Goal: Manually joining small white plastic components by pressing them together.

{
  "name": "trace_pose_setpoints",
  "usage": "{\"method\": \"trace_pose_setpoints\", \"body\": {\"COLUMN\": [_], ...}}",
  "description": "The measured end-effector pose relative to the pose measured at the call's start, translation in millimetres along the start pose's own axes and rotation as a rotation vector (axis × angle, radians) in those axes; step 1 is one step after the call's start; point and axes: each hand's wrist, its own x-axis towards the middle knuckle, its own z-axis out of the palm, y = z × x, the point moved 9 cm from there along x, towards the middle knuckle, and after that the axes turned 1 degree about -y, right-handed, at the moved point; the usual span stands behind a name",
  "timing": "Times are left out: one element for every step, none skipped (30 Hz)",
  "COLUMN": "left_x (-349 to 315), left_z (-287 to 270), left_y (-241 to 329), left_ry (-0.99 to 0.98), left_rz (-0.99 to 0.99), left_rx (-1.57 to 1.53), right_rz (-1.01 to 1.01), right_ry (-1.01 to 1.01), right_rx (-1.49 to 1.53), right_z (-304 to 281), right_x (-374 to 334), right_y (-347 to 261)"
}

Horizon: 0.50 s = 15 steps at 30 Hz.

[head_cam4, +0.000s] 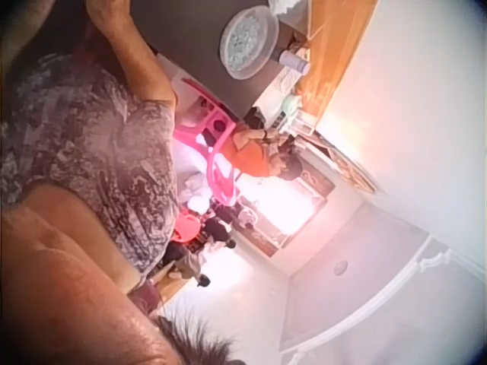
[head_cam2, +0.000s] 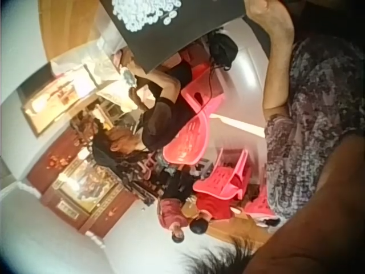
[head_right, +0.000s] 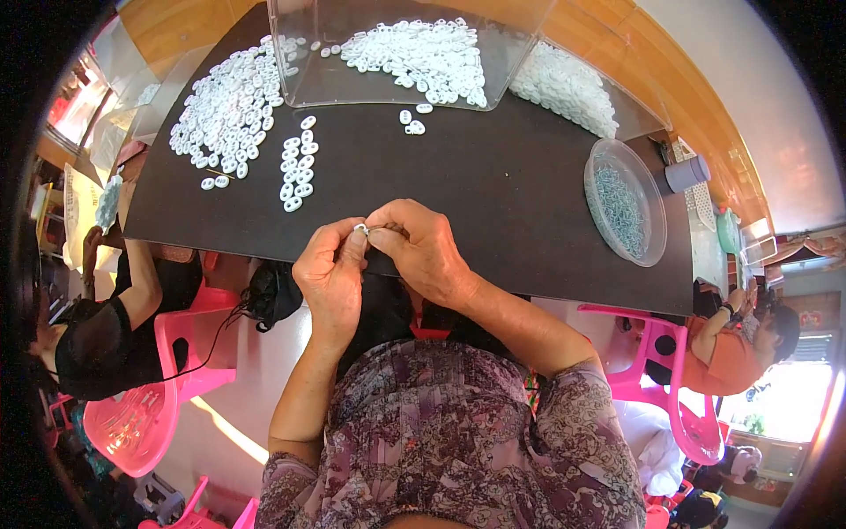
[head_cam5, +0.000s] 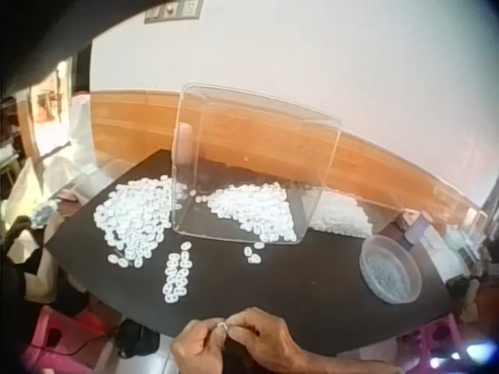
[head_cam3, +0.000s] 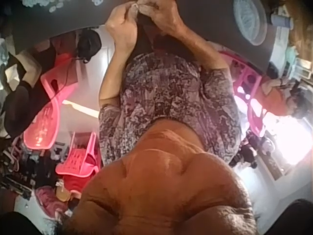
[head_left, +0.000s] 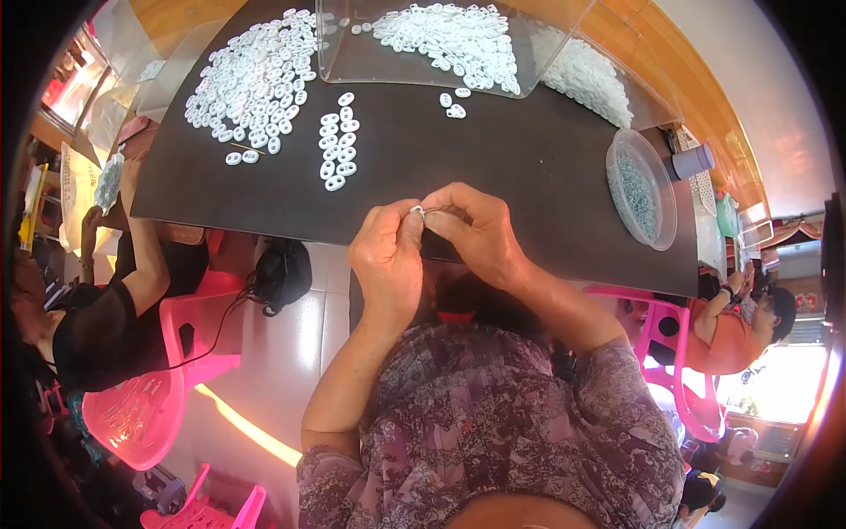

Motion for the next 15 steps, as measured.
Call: {"method": "trace_pose_setpoints", "body": {"left_x": [0, 0, 0, 0, 0, -1, 0, 0, 1, 0, -1, -1, -1, -1, -2], "left_z": [0, 1, 1, 1, 1, 0, 1, 1, 2, 2, 2, 1, 2, 2, 2], "left_y": [-1, -3, -2, 0, 2, 3, 2, 1, -1, -2, -3, -2, -5, -8, -7], "left_ry": [-0.001, -0.001, 0.000, -0.004, -0.008, -0.008, -0.011, -0.014, -0.016, -0.014, -0.012, -0.011, -0.023, -0.035, -0.036], "left_rz": [-0.012, -0.024, -0.023, -0.014, -0.005, -0.002, -0.004, -0.006, -0.008, -0.005, -0.003, -0.002, -0.039, -0.076, -0.075], "left_rx": [-0.013, -0.026, -0.026, -0.030, -0.035, -0.035, -0.021, -0.007, -0.007, -0.024, -0.042, -0.042, -0.066, -0.090, -0.090], "right_rz": [0.111, 0.110, 0.125, 0.140, 0.138, 0.121, 0.109, 0.111, 0.102, 0.089, 0.087, 0.084, 0.082, 0.081, 0.077], "right_ry": [-0.051, -0.051, -0.043, -0.033, -0.032, -0.019, -0.007, -0.006, -0.004, -0.003, -0.004, -0.007, -0.009, -0.008, -0.015], "right_rx": [0.092, 0.091, 0.109, 0.126, 0.126, 0.130, 0.135, 0.136, 0.144, 0.152, 0.152, 0.154, 0.155, 0.155, 0.180], "right_z": [4, 3, 2, 0, 1, 0, -1, -2, -2, -2, -2, -2, -3, -4, -4], "right_x": [-1, -1, -1, -1, -1, -1, 0, 0, 1, 0, 0, -1, -1, -1, -1], "right_y": [8, 8, 9, 9, 7, 4, 4, 6, 6, 5, 4, 4, 4, 4, 4]}}
